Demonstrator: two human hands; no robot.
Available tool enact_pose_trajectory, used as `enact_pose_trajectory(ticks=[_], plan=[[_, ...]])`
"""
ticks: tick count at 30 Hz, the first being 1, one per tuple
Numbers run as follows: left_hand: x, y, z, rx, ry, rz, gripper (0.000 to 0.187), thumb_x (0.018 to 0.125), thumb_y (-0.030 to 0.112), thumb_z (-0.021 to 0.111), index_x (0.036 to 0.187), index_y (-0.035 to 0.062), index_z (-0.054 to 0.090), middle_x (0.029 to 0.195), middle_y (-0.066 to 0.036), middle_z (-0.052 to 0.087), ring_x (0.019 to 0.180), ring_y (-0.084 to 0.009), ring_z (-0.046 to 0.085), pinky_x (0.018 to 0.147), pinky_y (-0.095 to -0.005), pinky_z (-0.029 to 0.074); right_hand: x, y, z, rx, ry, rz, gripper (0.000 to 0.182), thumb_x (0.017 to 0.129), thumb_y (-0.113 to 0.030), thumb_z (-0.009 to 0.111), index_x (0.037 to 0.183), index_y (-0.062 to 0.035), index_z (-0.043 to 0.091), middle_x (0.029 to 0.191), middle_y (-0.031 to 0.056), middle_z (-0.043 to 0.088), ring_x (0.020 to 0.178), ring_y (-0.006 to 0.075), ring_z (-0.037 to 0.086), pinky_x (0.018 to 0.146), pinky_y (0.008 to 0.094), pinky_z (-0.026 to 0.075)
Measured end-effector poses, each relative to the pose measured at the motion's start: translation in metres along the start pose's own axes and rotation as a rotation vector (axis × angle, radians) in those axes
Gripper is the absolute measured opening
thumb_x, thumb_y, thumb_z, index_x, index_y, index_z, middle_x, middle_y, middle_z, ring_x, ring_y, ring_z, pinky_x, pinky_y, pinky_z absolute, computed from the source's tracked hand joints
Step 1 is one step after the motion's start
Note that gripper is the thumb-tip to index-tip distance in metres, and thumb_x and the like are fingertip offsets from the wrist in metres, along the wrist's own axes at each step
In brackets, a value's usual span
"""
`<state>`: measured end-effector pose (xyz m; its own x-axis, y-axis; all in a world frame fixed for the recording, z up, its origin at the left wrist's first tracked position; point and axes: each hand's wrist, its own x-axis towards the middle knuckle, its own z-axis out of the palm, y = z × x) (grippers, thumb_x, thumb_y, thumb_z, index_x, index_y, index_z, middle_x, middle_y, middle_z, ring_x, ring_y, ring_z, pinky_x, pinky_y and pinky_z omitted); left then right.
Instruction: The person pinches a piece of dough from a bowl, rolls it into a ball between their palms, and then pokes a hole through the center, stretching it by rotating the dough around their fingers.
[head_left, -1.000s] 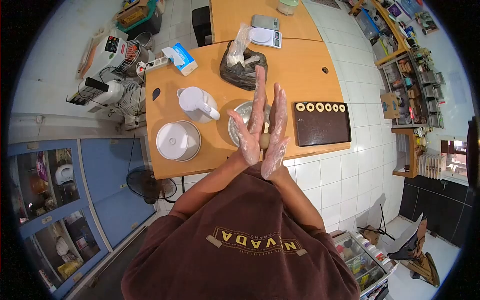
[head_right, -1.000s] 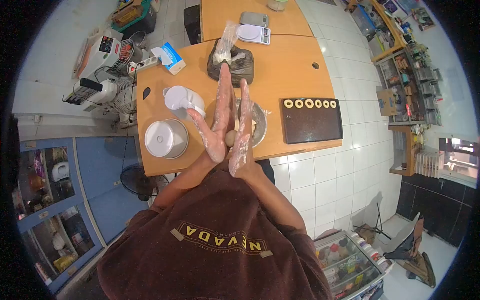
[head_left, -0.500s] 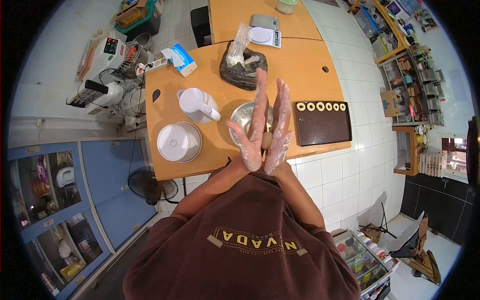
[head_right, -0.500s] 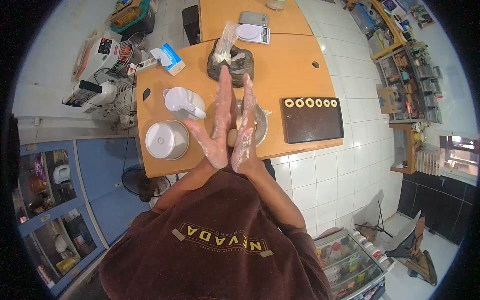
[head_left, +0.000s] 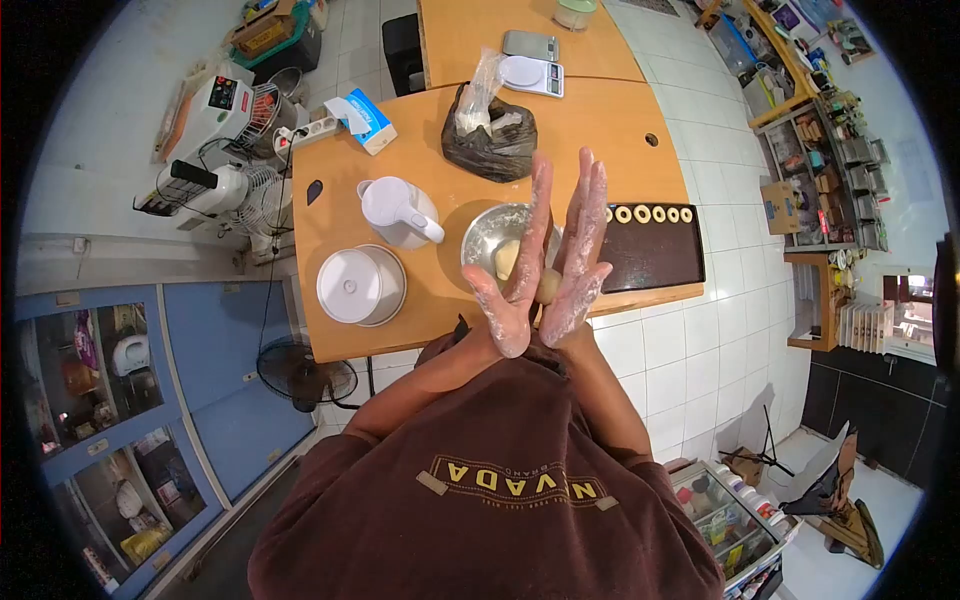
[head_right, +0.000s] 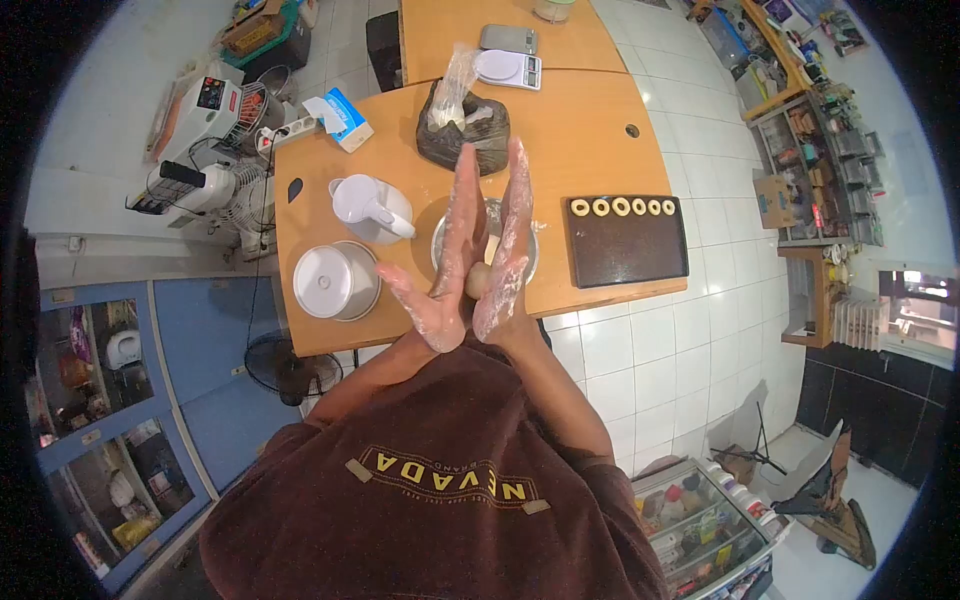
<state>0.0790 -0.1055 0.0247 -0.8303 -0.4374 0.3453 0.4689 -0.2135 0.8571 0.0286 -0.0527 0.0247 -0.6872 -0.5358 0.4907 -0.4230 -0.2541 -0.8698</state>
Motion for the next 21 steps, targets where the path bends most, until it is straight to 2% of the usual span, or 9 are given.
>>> enact_pose_trajectory(ticks=[1, 5, 10, 12, 14, 15, 17, 20, 21], plan=[[0.002, 0.006, 0.001, -0.005, 0.026, -0.009, 0.133, 0.076, 0.1, -0.006, 0.168, 0.0031, -0.003, 0.177, -0.013, -0.007, 0.163, -0.0276, -0.007, 0.129, -0.0441, -0.009, -0.001, 0.0, 0.001, 0.037, 0.013, 0.05, 0.1, 0.101, -0.077, 0.008, 0.168, -0.0021, 0.002, 0.174, 0.0235, 0.004, 0.162, 0.0399, 0.003, 0.128, 0.0563, 0.006], [0.022, 0.003, -0.018, 0.012, 0.04, 0.069, 0.121, 0.087, 0.092, -0.005, 0.167, 0.0012, -0.003, 0.176, -0.014, -0.011, 0.162, -0.0291, -0.01, 0.128, -0.0459, -0.009, -0.018, 0.003, 0.009, 0.106, -0.057, 0.02, 0.099, 0.1, -0.075, 0.011, 0.168, -0.0039, 0.001, 0.175, 0.0227, 0.003, 0.162, 0.0395, 0.003, 0.128, 0.0566, 0.006], [0.012, -0.019, -0.026, 0.172, -0.005, -0.015, 0.119, 0.087, 0.091, -0.005, 0.168, 0.0041, 0.0, 0.176, -0.014, -0.011, 0.162, -0.0304, -0.012, 0.128, -0.0478, -0.009, -0.003, -0.041, 0.023, 0.081, -0.034, 0.044, 0.095, 0.104, -0.057, 0.046, 0.167, -0.0005, 0.001, 0.175, 0.0233, 0.005, 0.162, 0.0388, 0.005, 0.128, 0.0562, 0.008], [0.001, -0.015, -0.014, 0.154, -0.023, -0.032, 0.126, 0.082, 0.096, -0.004, 0.168, 0.0039, -0.002, 0.177, -0.012, -0.009, 0.162, -0.0284, -0.009, 0.128, -0.0472, -0.007, -0.006, -0.022, 0.015, -0.021, -0.005, 0.001, 0.107, 0.097, -0.037, 0.072, 0.167, -0.0001, 0.0, 0.175, 0.0225, 0.006, 0.162, 0.0391, 0.007, 0.127, 0.0558, 0.01], [-0.008, -0.006, -0.003, 0.137, -0.043, -0.05, 0.132, 0.077, 0.1, -0.003, 0.168, 0.0037, -0.003, 0.177, -0.01, -0.008, 0.163, -0.0263, -0.006, 0.129, -0.0467, -0.005, -0.002, -0.022, -0.003, -0.194, -0.025, -0.064, 0.101, 0.102, -0.05, 0.06, 0.167, -0.0002, 0.001, 0.175, 0.0222, 0.006, 0.161, 0.0389, 0.009, 0.127, 0.0546, 0.011], [-0.009, -0.002, -0.001, 0.1, -0.039, -0.038, 0.132, 0.078, 0.1, -0.003, 0.168, 0.004, -0.004, 0.177, -0.01, -0.008, 0.163, -0.0262, -0.006, 0.129, -0.0464, -0.005, -0.004, -0.013, -0.002, -0.09, -0.015, -0.018, 0.098, 0.101, -0.06, 0.045, 0.167, -0.0015, 0.003, 0.175, 0.0217, 0.006, 0.162, 0.0383, 0.008, 0.128, 0.0548, 0.01], [-0.011, 0.007, 0.001, 0.028, -0.027, -0.012, 0.131, 0.078, 0.1, -0.003, 0.168, 0.0044, -0.004, 0.177, -0.01, -0.008, 0.163, -0.0261, -0.006, 0.129, -0.0457, -0.006, -0.008, 0.006, -0.001, 0.121, 0.019, 0.069, 0.102, 0.101, -0.08, 0.014, 0.168, -0.0042, 0.006, 0.175, 0.0207, 0.006, 0.162, 0.0371, 0.004, 0.128, 0.0553, 0.009], [0.003, 0.008, -0.01, -0.019, 0.012, 0.128, 0.116, 0.088, 0.088, -0.01, 0.169, 0.0051, 0.001, 0.176, -0.015, -0.012, 0.162, -0.03, -0.013, 0.128, -0.0487, -0.01, -0.023, 0.011, 0.007, 0.129, -0.024, 0.084, 0.102, 0.101, -0.079, 0.013, 0.168, -0.0039, 0.006, 0.175, 0.0212, 0.006, 0.162, 0.0376, 0.004, 0.129, 0.0553, 0.008], [0.007, 0.003, -0.016, -0.002, 0.019, 0.115, 0.116, 0.088, 0.088, -0.01, 0.169, 0.005, 0.001, 0.176, -0.015, -0.012, 0.162, -0.0298, -0.013, 0.128, -0.0486, -0.01, -0.027, 0.007, 0.01, 0.077, -0.065, 0.065, 0.102, 0.101, -0.079, 0.013, 0.168, -0.0038, 0.005, 0.175, 0.0213, 0.006, 0.162, 0.0378, 0.004, 0.129, 0.0554, 0.008]])
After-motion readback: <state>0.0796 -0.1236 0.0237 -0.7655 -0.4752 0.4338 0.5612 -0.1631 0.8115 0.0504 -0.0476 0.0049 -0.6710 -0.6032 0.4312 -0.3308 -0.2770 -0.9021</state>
